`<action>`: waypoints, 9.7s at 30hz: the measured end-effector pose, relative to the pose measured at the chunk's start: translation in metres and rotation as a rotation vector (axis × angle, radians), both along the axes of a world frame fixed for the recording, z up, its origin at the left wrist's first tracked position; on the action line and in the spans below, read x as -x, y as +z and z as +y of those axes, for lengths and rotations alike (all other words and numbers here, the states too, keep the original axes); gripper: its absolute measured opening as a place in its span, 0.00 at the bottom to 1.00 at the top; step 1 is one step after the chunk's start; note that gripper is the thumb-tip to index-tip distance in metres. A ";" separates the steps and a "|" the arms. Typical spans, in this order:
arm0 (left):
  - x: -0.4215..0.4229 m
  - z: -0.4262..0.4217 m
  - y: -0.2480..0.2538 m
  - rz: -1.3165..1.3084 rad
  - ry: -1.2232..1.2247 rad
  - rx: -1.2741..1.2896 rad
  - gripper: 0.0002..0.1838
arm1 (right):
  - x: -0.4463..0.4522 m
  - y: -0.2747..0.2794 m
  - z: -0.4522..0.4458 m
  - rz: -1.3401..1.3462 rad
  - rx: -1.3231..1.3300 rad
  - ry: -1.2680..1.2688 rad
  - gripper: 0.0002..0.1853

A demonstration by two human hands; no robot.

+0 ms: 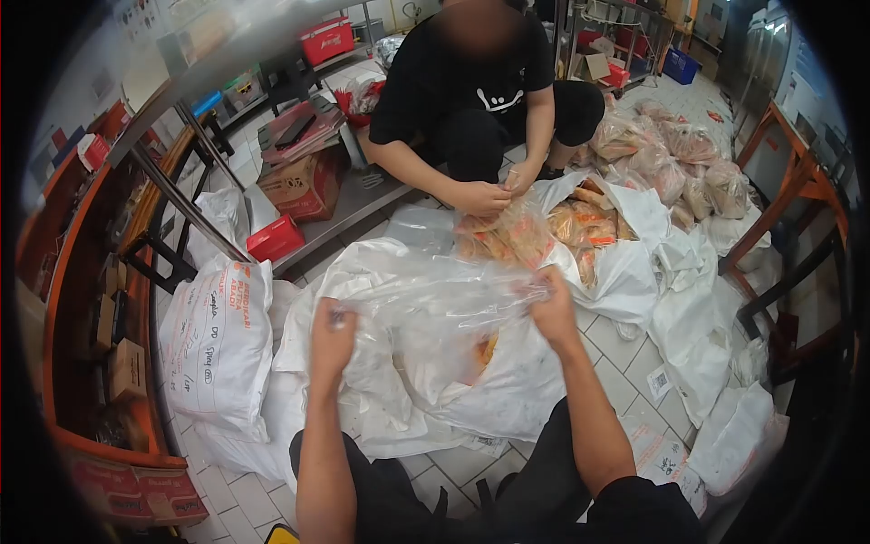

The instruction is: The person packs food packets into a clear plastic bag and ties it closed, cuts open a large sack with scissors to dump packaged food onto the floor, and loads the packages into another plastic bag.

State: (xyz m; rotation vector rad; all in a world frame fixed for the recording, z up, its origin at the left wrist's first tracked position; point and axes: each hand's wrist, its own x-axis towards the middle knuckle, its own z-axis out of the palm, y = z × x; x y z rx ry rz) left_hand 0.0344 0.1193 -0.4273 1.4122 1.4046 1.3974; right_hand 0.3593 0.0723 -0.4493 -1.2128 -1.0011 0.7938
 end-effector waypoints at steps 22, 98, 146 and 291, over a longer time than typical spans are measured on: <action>0.022 0.021 0.025 0.512 0.397 -0.297 0.16 | -0.064 -0.021 0.008 -0.188 0.058 -0.435 0.17; 0.053 0.122 -0.043 -0.259 -0.200 0.374 0.41 | 0.066 -0.191 0.134 -1.063 0.940 1.339 0.35; 0.005 0.062 -0.020 0.050 -1.293 0.213 0.48 | 0.129 -0.052 0.078 -1.082 0.498 0.804 0.27; 0.053 0.067 -0.077 1.372 -0.396 0.121 0.37 | 0.199 -0.232 0.203 -1.226 0.664 0.604 0.25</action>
